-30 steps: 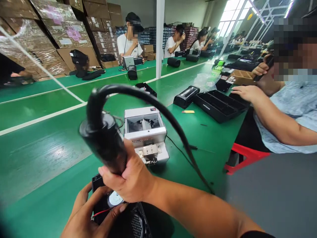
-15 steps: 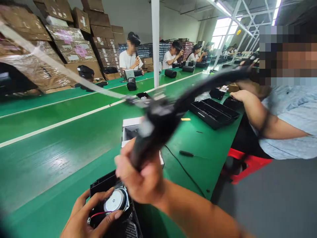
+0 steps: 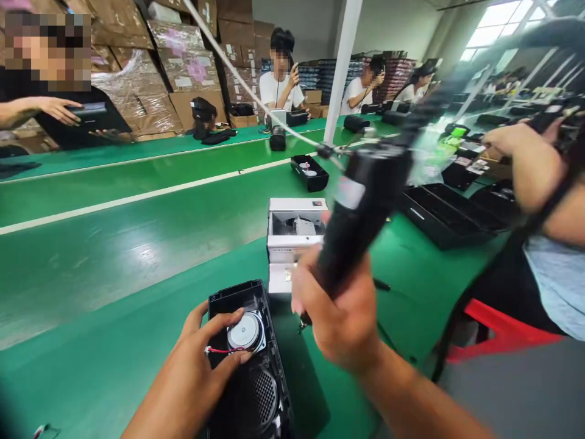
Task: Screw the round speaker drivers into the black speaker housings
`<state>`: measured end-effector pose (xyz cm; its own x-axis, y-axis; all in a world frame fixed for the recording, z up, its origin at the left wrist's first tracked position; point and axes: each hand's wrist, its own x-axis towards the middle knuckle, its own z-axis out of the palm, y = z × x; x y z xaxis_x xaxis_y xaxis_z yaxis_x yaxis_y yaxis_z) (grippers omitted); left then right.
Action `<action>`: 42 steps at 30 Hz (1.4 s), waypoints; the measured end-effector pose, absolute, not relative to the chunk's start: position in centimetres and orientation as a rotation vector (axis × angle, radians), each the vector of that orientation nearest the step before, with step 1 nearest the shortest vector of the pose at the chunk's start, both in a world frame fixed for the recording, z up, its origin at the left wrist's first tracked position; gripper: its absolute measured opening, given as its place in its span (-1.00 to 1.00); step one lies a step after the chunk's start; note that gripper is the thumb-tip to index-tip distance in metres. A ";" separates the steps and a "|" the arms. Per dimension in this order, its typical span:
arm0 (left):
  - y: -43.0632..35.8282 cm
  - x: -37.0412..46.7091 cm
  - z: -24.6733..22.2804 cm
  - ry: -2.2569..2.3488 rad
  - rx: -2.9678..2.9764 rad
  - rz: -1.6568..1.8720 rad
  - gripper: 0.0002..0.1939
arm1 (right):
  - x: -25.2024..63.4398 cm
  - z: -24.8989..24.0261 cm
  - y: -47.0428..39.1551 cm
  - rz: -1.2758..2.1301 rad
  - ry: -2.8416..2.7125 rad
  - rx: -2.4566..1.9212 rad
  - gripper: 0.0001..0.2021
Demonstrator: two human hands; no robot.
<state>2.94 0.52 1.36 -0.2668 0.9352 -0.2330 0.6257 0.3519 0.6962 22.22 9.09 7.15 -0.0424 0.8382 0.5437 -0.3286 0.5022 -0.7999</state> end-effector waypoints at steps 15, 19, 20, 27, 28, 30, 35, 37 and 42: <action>0.1 4.2 2.3 2.011 1.367 0.646 -0.58 | 19.4 2.7 5.4 1.004 -1.340 -0.355 -0.37; 0.1 4.3 2.8 2.030 1.360 0.619 -0.56 | 19.5 2.1 5.5 1.032 -1.353 -0.347 -0.36; 0.1 4.4 2.9 2.030 1.357 0.617 -0.56 | 19.6 2.0 5.5 1.037 -1.354 -0.340 -0.36; 0.1 4.4 2.8 2.006 1.362 0.650 -0.55 | 19.6 2.0 5.9 1.054 -1.334 -0.324 -0.37; 0.1 4.3 2.8 2.005 1.368 0.651 -0.55 | 19.6 2.1 5.9 1.050 -1.329 -0.327 -0.38; 0.0 4.3 2.8 2.003 1.377 0.645 -0.55 | 19.6 2.4 5.9 1.044 -1.329 -0.335 -0.38; 0.2 4.5 3.0 2.021 1.358 0.610 -0.55 | 19.6 2.4 5.9 1.034 -1.358 -0.320 -0.38; 0.2 4.5 3.1 2.029 1.363 0.590 -0.54 | 19.6 2.4 5.9 1.033 -1.340 -0.334 -0.38; 0.1 4.4 2.9 2.031 1.390 0.584 -0.53 | 19.9 2.3 5.9 1.099 -1.314 -0.302 -0.35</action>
<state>4.40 0.07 2.91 -0.2694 0.9351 -0.2304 0.6700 0.3538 0.6526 19.89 5.85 2.26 -0.1332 0.7760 0.6165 -0.4697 0.4984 -0.7287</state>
